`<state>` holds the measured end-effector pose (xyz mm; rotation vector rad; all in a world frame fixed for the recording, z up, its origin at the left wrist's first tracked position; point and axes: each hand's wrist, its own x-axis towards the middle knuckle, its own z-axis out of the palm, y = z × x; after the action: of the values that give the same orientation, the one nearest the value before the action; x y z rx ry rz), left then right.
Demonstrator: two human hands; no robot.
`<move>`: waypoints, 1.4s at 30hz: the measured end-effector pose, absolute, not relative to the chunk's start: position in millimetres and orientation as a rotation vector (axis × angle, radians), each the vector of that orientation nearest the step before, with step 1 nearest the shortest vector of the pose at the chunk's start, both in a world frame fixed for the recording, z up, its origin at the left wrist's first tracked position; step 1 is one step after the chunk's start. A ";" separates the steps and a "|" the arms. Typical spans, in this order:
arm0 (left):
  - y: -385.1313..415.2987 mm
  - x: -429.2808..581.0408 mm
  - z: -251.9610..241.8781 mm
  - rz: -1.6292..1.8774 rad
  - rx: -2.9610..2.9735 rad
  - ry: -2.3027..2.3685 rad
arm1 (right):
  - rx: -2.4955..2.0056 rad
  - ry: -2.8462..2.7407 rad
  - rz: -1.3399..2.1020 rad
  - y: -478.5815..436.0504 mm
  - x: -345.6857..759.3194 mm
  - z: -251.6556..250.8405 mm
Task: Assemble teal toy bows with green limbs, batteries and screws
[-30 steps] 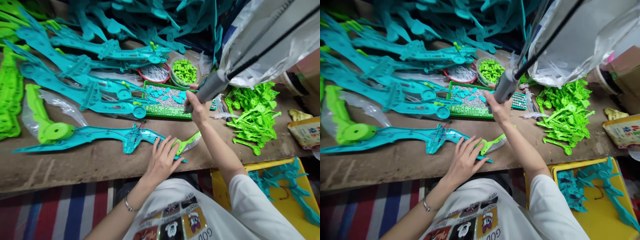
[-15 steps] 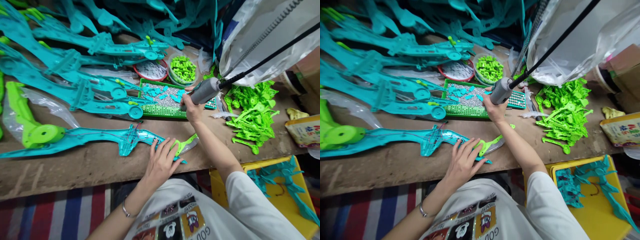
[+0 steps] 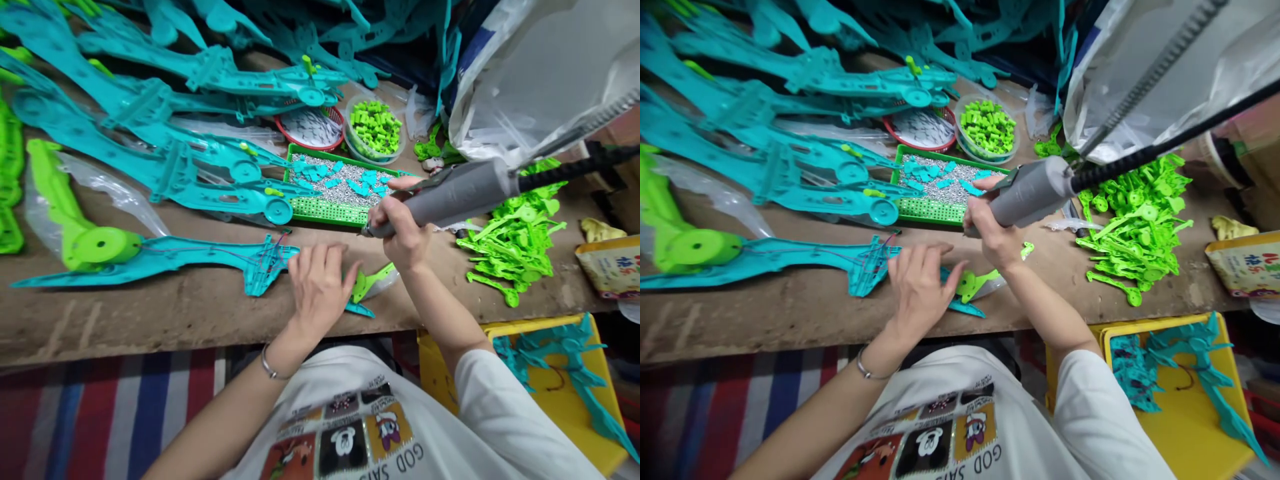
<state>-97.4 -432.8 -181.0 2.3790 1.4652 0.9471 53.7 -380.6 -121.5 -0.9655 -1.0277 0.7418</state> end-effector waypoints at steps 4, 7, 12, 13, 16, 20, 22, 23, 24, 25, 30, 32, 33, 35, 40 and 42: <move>-423.7 -91.9 -180.6 0.946 2.349 1.481 | -0.950 -1.050 0.831 -410.1 42.9 -110.9; -425.5 -93.7 -182.5 0.974 2.356 1.407 | -0.942 -1.064 0.875 -420.8 41.0 -110.7; -429.9 -97.0 -181.9 1.012 2.348 1.343 | -0.973 -1.054 0.876 -427.4 40.9 -108.3; -430.3 -97.2 -181.0 1.016 2.348 1.335 | -1.002 -1.053 0.875 -428.5 40.6 -106.8; -431.6 -97.9 -178.5 1.027 2.361 1.317 | -1.038 -1.067 0.864 -431.3 39.6 -102.9; -433.9 -98.6 -177.6 1.060 2.363 1.289 | -0.973 -1.065 0.874 -434.1 40.0 -104.3; -434.6 -98.2 -178.5 1.057 2.366 1.271 | -1.017 -1.075 0.893 -436.0 41.4 -107.2; -434.8 -97.8 -179.2 1.045 2.370 1.262 | -1.053 -1.078 0.897 -437.3 42.3 -108.9; -434.9 -97.4 -180.0 1.027 2.375 1.253 | -1.082 -1.078 0.896 -438.6 43.4 -110.7; -435.2 -97.0 -180.8 1.007 2.380 1.245 | -1.099 -1.080 0.896 -440.1 44.7 -112.7; -445.9 -99.2 -185.4 0.923 2.414 1.171 | -1.096 -1.077 0.844 -450.4 58.0 -123.2; -456.0 -102.3 -188.8 0.894 2.429 1.068 | -1.149 -1.061 0.786 -456.3 67.1 -127.0; -461.6 -103.8 -191.3 0.878 2.440 0.999 | -1.187 -1.053 0.760 -459.4 72.0 -128.9; -471.5 -106.2 -197.7 0.857 2.468 0.870 | -1.253 -1.031 0.721 -465.2 81.2 -132.5; -479.2 -108.4 -215.6 0.888 2.536 0.807 | -1.283 -0.967 0.662 -471.8 92.2 -144.5; -477.2 -109.2 -220.0 0.887 2.551 0.804 | -1.274 -0.958 0.671 -471.5 93.1 -150.5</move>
<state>-109.2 -477.2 -220.0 2.5506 0.8043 0.8868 93.1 -471.5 -150.5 -1.2742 -0.9583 0.6706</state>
